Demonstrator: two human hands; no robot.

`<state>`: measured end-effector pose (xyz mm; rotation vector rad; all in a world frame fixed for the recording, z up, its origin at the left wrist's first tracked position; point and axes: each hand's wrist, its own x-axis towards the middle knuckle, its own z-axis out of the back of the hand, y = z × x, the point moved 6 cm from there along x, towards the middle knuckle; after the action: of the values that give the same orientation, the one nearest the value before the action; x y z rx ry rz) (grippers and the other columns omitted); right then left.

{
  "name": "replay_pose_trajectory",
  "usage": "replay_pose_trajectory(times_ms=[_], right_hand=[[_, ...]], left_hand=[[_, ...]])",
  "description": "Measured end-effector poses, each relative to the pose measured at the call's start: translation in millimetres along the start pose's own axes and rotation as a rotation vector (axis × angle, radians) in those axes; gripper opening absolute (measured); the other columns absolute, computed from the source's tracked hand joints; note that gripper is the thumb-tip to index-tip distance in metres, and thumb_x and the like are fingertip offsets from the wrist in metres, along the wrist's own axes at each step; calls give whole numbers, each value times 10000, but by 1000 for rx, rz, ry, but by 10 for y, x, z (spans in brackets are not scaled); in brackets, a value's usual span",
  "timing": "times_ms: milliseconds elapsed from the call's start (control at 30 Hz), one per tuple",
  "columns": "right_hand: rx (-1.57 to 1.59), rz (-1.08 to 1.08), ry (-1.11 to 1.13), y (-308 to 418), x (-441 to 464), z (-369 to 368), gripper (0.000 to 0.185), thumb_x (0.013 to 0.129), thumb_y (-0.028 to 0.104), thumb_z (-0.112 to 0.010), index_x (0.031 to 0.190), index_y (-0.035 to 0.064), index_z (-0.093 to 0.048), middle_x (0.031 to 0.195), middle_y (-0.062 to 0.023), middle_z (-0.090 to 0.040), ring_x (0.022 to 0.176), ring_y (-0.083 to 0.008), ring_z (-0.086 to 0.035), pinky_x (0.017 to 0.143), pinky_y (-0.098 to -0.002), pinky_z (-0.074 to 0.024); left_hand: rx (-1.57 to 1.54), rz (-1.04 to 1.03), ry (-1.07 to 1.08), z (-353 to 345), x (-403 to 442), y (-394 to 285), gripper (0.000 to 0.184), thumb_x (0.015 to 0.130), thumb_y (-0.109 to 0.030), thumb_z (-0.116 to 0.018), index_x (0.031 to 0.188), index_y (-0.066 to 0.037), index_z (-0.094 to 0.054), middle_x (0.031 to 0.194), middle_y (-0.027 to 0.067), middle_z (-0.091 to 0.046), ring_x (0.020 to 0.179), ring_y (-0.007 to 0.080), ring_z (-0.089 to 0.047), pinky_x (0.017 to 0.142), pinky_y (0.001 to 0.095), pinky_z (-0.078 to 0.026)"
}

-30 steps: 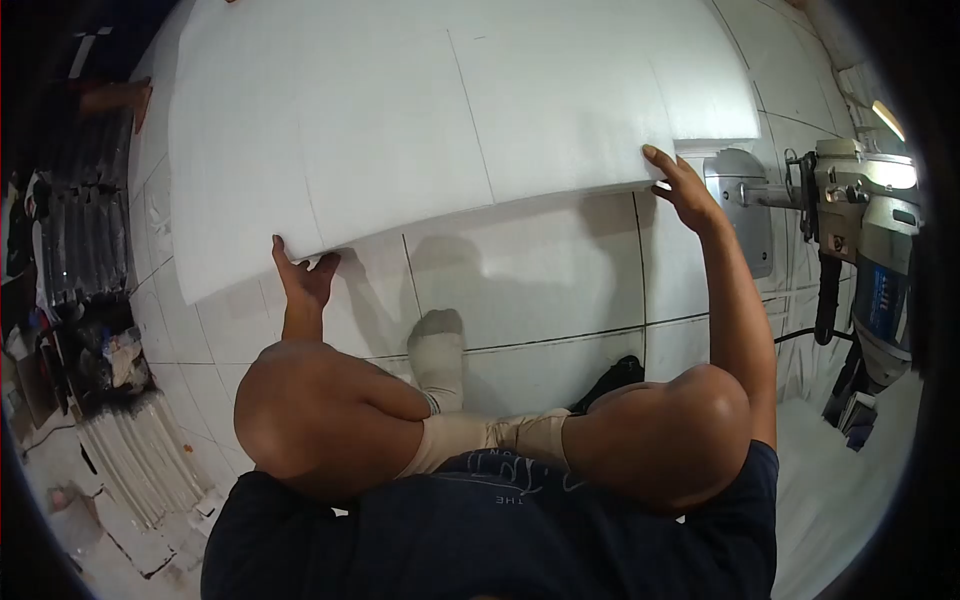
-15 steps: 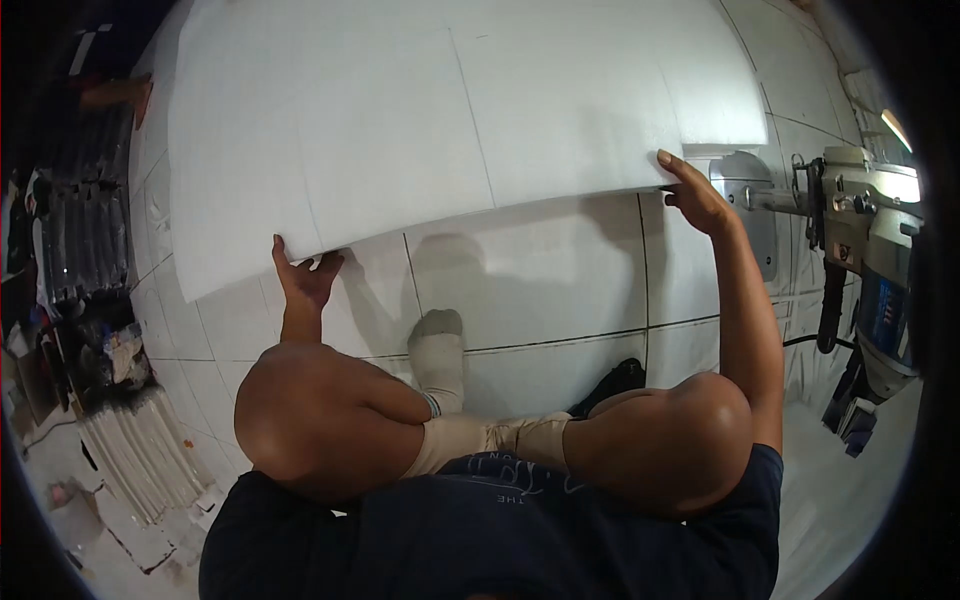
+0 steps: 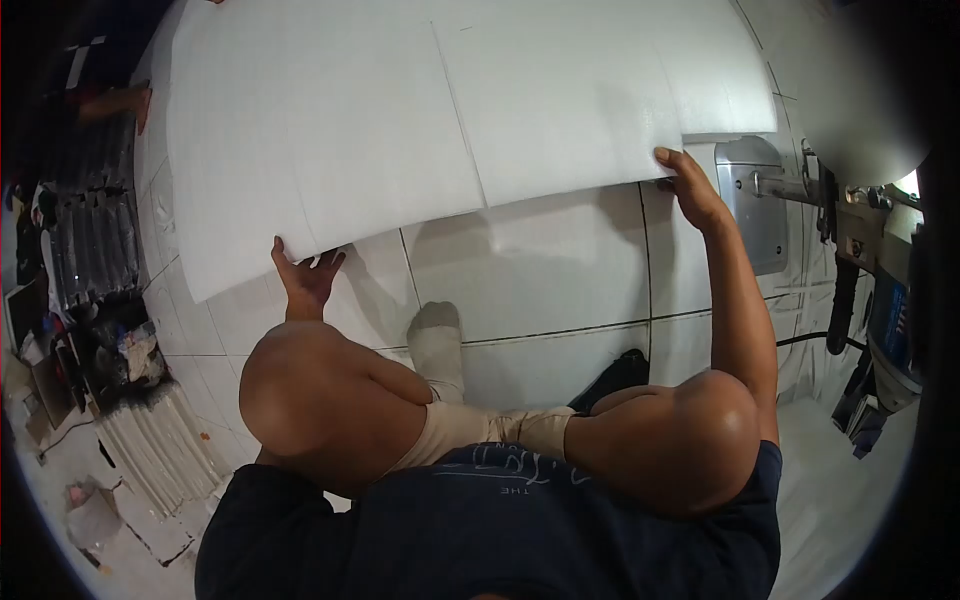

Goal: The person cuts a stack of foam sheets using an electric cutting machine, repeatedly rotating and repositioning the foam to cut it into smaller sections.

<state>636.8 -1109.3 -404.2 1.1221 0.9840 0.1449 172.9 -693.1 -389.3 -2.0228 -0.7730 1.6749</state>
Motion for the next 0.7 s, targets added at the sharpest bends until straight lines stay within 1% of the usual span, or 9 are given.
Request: replay_pose_trajectory(times_ms=[100,167,200,367,433,467,567,633,700], right_hand=[[-38,-28,27,-24,-23,4,1002,779,649,-636,1492,-3,-368,1468,-180,-445,1355,-314,-397,1070,-424,-351],[-20,-42,20,-13,-48,6,1024,774,660,-644,1492,-14,-361,1477,-191,-434,1365,-321,-389,1075,-438,-352],[-3,-55,14,0,-44,11,1047,769,671,-653,1492,-24,-355,1486,-201,-422,1376,-327,-381,1080,-451,-354],[12,-64,105,28,-42,53,1034,823,678,-636,1492,-51,-334,1536,-206,-354,1419,-326,-335,1120,-480,-335],[110,-54,55,-131,-19,68,1036,853,689,-612,1512,-48,-302,1570,-192,-310,1445,-326,-290,1125,-478,-345],[119,-80,58,-127,-37,18,1008,865,671,-607,1523,-26,-296,1583,-187,-293,1459,-335,-266,1136,-480,-334],[166,-72,-40,82,-199,-163,939,886,624,-587,1536,11,-298,1608,-188,-248,1488,-350,-206,1152,-511,-309],[28,-67,-79,77,-185,-142,909,920,594,-547,1557,22,-242,1623,-146,-228,1445,-375,-286,1138,-514,-327],[68,-74,-43,66,-113,-91,921,916,601,-546,1560,22,-231,1621,-148,-230,1443,-372,-293,1136,-515,-329]], left_hand=[[21,-31,15,-48,-46,-2,1093,833,-654,-576,1559,-49,-27,1566,198,-154,1448,463,-209,1182,606,-195],[37,-61,19,-85,-90,-9,1085,830,-645,-586,1555,-57,-31,1544,201,-181,1438,472,-215,1171,622,-210],[74,-73,58,-126,-100,-15,1014,849,-647,-548,1552,-84,-83,1542,189,-186,1433,468,-226,1168,626,-214],[86,-142,62,-248,-120,-42,859,897,-644,-455,1544,-138,-203,1537,159,-213,1421,442,-253,1155,631,-239],[75,-163,112,-242,-112,-40,821,904,-638,-442,1536,-154,-242,1540,150,-234,1419,417,-259,1144,633,-266],[6,-121,43,-309,-171,-22,792,913,-609,-423,1537,-151,-256,1543,144,-281,1429,378,-266,1147,611,-286],[-18,-116,51,-229,-58,-11,797,918,-602,-424,1543,-142,-245,1554,151,-268,1425,378,-277,1147,614,-284],[-52,-119,22,-256,-77,-18,815,922,-615,-415,1549,-130,-229,1565,161,-252,1427,380,-279,1152,595,-282],[-17,-87,34,-255,-54,10,831,925,-628,-402,1554,-120,-211,1569,164,-246,1433,381,-272,1162,568,-269]])
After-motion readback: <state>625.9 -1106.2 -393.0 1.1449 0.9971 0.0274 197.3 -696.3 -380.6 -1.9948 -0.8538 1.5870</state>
